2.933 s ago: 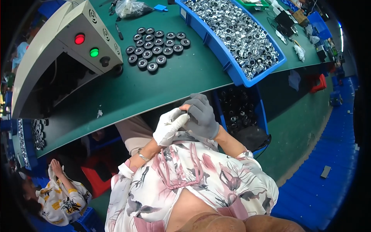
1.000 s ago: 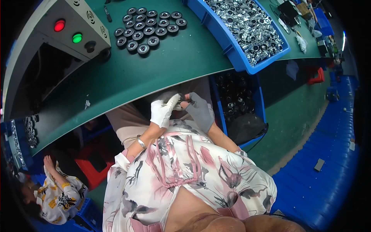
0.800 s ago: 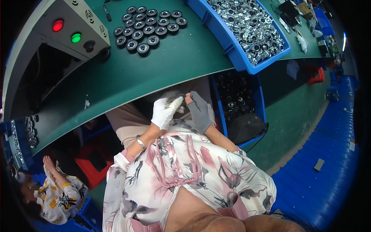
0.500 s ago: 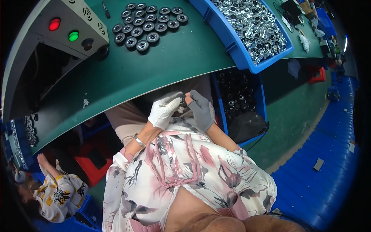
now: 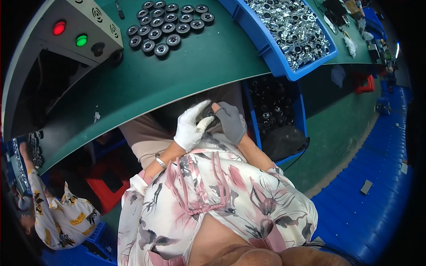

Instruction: The recorder is assembling and inspecting small circular black components at a factory workbench, occasionally using an inspection machine.

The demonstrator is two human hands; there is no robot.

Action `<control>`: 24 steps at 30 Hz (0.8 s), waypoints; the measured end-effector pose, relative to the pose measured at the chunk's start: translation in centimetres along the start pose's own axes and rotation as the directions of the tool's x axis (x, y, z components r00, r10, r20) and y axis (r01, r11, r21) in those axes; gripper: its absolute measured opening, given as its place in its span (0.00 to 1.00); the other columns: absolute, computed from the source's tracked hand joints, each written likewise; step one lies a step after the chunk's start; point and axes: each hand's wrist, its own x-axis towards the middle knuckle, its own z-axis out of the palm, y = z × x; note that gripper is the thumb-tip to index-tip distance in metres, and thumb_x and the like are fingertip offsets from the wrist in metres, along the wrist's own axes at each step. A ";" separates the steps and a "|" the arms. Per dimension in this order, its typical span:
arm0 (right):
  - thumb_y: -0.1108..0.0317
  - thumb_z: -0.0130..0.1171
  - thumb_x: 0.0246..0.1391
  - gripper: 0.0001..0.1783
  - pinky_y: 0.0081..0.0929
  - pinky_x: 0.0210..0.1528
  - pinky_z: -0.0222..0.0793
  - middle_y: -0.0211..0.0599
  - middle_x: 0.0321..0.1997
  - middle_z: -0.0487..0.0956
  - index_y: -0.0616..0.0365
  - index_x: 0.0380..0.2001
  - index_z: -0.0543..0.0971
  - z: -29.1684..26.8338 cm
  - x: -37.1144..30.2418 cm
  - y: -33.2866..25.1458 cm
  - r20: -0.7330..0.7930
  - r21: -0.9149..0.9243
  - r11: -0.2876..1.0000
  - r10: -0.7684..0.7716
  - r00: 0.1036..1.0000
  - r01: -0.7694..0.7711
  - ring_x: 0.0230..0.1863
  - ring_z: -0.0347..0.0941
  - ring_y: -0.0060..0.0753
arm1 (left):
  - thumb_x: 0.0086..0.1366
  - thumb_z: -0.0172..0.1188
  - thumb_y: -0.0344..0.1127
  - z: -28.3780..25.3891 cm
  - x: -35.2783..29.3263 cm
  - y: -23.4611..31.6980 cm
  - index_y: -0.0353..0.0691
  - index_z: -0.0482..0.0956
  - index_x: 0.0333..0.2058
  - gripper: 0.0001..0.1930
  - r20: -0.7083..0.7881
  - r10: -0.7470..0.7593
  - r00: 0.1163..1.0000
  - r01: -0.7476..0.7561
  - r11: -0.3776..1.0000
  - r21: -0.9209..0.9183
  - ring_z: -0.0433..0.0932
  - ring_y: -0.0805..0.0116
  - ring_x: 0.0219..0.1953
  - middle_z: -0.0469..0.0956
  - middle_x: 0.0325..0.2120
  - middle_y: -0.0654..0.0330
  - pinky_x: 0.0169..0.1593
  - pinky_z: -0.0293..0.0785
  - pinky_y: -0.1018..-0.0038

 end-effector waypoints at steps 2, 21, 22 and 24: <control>0.63 0.57 0.66 0.14 0.19 0.34 0.63 0.25 0.28 0.75 0.65 0.32 0.78 0.0 0.1 -0.1 0.021 0.029 0.999 -0.015 1.000 0.015 0.33 0.65 0.13 | 0.56 0.70 0.27 -0.3 -0.3 -0.6 0.37 0.76 0.58 0.29 0.021 -0.046 0.999 0.046 0.999 0.027 0.80 0.69 0.37 0.82 0.44 0.51 0.44 0.77 0.75; 0.74 0.57 0.58 0.11 0.33 0.49 0.72 0.46 0.44 0.81 0.63 0.44 0.82 -8.9 -3.0 -0.5 -0.161 -0.910 0.384 -0.676 0.719 0.157 0.42 0.78 0.43 | 0.57 0.71 0.26 0.3 0.6 0.5 0.31 0.72 0.60 0.32 0.135 -0.020 0.991 0.017 1.000 0.022 0.80 0.74 0.35 0.80 0.41 0.55 0.42 0.79 0.78; 0.75 0.58 0.57 0.13 0.33 0.48 0.72 0.45 0.45 0.81 0.63 0.45 0.81 -8.7 -3.6 -2.9 -0.171 -0.875 0.433 -0.693 0.701 0.215 0.42 0.78 0.43 | 0.57 0.71 0.27 0.4 0.6 0.5 0.33 0.72 0.60 0.31 0.148 -0.020 0.989 0.017 1.000 0.019 0.80 0.74 0.34 0.80 0.41 0.56 0.42 0.79 0.78; 0.77 0.60 0.55 0.15 0.31 0.47 0.73 0.44 0.45 0.81 0.64 0.47 0.80 -7.7 -3.4 -6.5 -0.154 -0.746 0.547 -0.695 0.702 0.379 0.43 0.79 0.43 | 0.59 0.70 0.27 0.7 0.3 -0.3 0.35 0.74 0.59 0.28 0.146 0.001 0.989 0.002 1.000 -0.022 0.79 0.75 0.34 0.80 0.40 0.58 0.41 0.79 0.77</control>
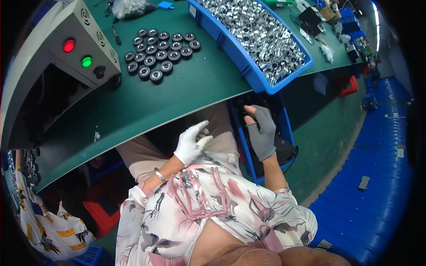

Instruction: The recorder is assembling and inspecting small circular black components at a factory workbench, occasionally using an inspection machine.

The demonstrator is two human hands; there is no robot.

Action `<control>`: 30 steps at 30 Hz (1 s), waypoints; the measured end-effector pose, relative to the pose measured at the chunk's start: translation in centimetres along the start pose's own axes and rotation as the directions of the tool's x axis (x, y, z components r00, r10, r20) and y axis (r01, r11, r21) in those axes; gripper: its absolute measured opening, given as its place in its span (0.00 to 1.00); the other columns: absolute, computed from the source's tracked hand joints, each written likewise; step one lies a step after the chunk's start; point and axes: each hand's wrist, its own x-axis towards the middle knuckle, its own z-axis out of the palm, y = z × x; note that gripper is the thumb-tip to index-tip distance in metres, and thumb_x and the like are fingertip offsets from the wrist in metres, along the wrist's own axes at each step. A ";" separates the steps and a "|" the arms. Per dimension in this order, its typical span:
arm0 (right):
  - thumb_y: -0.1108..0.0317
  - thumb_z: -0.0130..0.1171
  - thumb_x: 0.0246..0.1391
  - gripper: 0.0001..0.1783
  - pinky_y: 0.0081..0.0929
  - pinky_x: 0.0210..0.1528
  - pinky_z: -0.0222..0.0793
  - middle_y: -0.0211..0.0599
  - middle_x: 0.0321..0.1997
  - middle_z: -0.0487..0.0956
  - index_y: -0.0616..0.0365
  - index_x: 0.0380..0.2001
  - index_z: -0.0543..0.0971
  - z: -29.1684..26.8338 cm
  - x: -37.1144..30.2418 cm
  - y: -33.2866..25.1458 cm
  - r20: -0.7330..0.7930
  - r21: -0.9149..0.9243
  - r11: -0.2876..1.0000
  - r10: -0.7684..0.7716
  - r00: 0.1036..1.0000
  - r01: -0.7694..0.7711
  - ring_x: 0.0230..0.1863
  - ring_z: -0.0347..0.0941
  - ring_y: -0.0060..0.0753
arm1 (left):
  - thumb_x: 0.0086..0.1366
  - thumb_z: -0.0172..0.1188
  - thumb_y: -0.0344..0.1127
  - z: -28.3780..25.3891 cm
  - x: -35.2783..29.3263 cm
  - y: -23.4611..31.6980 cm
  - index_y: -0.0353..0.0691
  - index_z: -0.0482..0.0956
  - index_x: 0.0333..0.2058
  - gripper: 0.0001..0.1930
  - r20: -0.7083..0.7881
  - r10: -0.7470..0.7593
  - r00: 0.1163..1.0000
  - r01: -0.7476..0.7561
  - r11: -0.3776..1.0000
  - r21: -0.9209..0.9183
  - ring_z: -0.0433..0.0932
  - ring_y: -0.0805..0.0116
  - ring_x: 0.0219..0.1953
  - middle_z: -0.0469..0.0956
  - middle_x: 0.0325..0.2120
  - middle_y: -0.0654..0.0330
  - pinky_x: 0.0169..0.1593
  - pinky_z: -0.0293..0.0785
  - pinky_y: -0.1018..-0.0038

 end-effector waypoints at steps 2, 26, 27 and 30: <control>0.79 0.60 0.55 0.15 0.27 0.44 0.74 0.44 0.44 0.80 0.64 0.47 0.80 1.8 3.6 -1.9 -0.005 0.175 0.972 -0.156 0.988 0.154 0.42 0.79 0.42 | 0.61 0.69 0.28 0.2 -0.1 0.1 0.35 0.74 0.59 0.27 0.020 -0.005 1.000 0.005 1.000 -0.028 0.78 0.76 0.34 0.79 0.39 0.59 0.39 0.78 0.78; 0.50 0.61 0.63 0.28 0.19 0.42 0.70 0.31 0.43 0.76 0.64 0.54 0.74 7.3 8.2 -3.6 0.566 0.824 0.049 -0.085 0.820 -0.564 0.40 0.73 0.20 | 0.55 0.70 0.22 -5.3 0.7 8.8 0.34 0.73 0.57 0.30 -0.461 0.452 0.764 -0.357 0.891 0.281 0.79 0.67 0.36 0.76 0.43 0.54 0.42 0.78 0.74; 0.50 0.61 0.63 0.28 0.19 0.42 0.70 0.31 0.43 0.76 0.64 0.54 0.74 7.6 7.3 -3.7 0.568 0.823 0.037 -0.078 0.819 -0.567 0.40 0.73 0.20 | 0.54 0.72 0.24 -5.4 1.2 9.3 0.35 0.73 0.58 0.31 -0.460 0.479 0.748 -0.369 0.875 0.312 0.79 0.66 0.36 0.74 0.45 0.53 0.42 0.78 0.74; 0.53 0.55 0.68 0.26 0.19 0.49 0.69 0.33 0.45 0.78 0.66 0.54 0.74 7.8 5.6 -5.0 0.501 0.865 0.074 -0.052 0.864 -0.497 0.47 0.74 0.21 | 0.49 0.76 0.33 -4.8 2.4 9.5 0.36 0.74 0.57 0.35 -0.344 0.466 0.815 -0.355 0.871 0.339 0.76 0.47 0.47 0.72 0.47 0.45 0.49 0.75 0.62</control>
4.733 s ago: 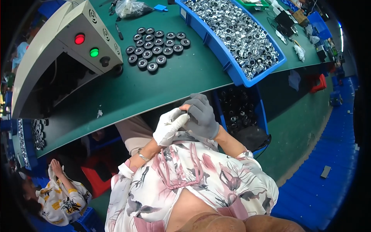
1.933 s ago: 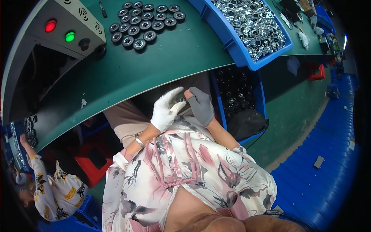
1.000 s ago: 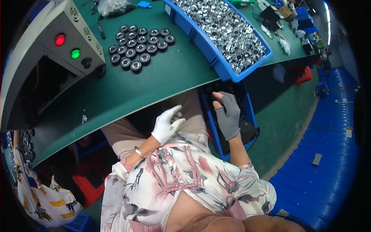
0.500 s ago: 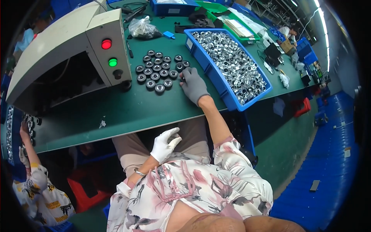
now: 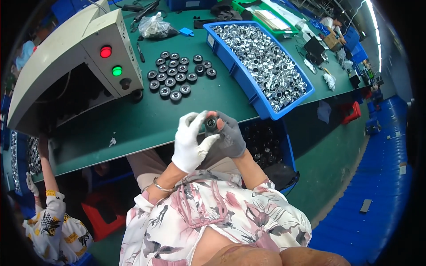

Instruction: The recorder is assembling and inspecting small circular black components at a factory workbench, occasionally using an inspection machine.

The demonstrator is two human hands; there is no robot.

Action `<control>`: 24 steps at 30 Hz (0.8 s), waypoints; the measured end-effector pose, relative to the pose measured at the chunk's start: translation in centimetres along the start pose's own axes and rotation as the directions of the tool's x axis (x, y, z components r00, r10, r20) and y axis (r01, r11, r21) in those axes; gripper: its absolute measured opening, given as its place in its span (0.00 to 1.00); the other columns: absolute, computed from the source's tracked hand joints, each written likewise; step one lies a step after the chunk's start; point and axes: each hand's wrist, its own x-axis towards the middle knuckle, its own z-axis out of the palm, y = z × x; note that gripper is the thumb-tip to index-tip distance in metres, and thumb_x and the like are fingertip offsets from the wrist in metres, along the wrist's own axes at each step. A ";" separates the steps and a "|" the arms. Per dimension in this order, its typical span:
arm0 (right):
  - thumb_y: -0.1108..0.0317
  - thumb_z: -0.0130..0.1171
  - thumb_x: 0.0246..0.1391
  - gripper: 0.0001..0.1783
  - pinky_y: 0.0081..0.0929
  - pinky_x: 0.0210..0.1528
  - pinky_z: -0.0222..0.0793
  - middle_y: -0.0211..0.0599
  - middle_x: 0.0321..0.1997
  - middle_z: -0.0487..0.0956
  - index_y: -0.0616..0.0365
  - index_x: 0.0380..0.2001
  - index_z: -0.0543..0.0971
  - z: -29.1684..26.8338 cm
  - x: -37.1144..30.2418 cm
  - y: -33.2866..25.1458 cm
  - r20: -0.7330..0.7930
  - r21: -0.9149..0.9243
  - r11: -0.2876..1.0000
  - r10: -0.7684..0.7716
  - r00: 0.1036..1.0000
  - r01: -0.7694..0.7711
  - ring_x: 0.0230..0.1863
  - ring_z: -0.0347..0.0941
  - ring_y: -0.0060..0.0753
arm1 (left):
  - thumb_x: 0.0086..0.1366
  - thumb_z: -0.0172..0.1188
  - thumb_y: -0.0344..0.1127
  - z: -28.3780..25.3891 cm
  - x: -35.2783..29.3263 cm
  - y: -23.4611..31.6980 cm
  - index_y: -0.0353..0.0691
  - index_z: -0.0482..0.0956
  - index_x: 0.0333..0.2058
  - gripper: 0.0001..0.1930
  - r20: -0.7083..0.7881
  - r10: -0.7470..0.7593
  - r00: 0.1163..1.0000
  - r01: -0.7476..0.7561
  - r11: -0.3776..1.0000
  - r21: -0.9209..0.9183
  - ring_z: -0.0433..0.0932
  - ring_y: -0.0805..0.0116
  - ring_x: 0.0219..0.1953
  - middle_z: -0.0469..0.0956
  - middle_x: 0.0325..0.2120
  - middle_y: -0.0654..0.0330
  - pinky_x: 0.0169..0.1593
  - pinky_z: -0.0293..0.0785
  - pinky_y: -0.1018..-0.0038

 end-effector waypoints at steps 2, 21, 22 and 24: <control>0.53 0.54 0.68 0.25 0.19 0.50 0.69 0.34 0.47 0.79 0.66 0.54 0.74 0.1 -0.3 1.0 0.015 0.091 0.996 0.015 1.000 -0.017 0.48 0.74 0.22 | 0.49 0.75 0.28 0.7 0.5 0.3 0.37 0.77 0.54 0.31 0.023 0.046 0.999 -0.047 0.998 0.031 0.78 0.59 0.41 0.72 0.47 0.51 0.43 0.78 0.69; 0.58 0.55 0.66 0.25 0.21 0.52 0.73 0.36 0.52 0.79 0.66 0.58 0.73 -0.1 -4.3 2.1 -0.002 0.214 0.928 0.313 0.950 -0.305 0.50 0.76 0.25 | 0.41 0.77 0.26 0.3 -2.7 -1.0 0.38 0.79 0.45 0.28 0.096 0.078 0.992 -0.082 0.995 0.047 0.77 0.60 0.38 0.72 0.41 0.53 0.39 0.76 0.70; 0.58 0.56 0.66 0.25 0.21 0.52 0.73 0.36 0.52 0.78 0.66 0.58 0.73 0.2 -4.8 2.2 0.018 0.214 0.922 0.327 0.945 -0.323 0.50 0.76 0.25 | 0.42 0.76 0.27 0.3 -3.3 -1.1 0.37 0.79 0.44 0.27 0.097 -0.004 0.995 0.004 1.000 0.000 0.77 0.59 0.38 0.73 0.41 0.52 0.39 0.76 0.70; 0.57 0.58 0.64 0.26 0.21 0.51 0.73 0.36 0.51 0.78 0.66 0.56 0.74 0.1 -5.6 2.8 0.024 0.186 0.916 0.356 0.934 -0.354 0.49 0.76 0.24 | 0.42 0.76 0.27 0.4 -4.3 -1.5 0.37 0.79 0.44 0.26 0.121 -0.004 0.993 0.005 1.000 -0.005 0.77 0.59 0.37 0.73 0.41 0.52 0.39 0.76 0.70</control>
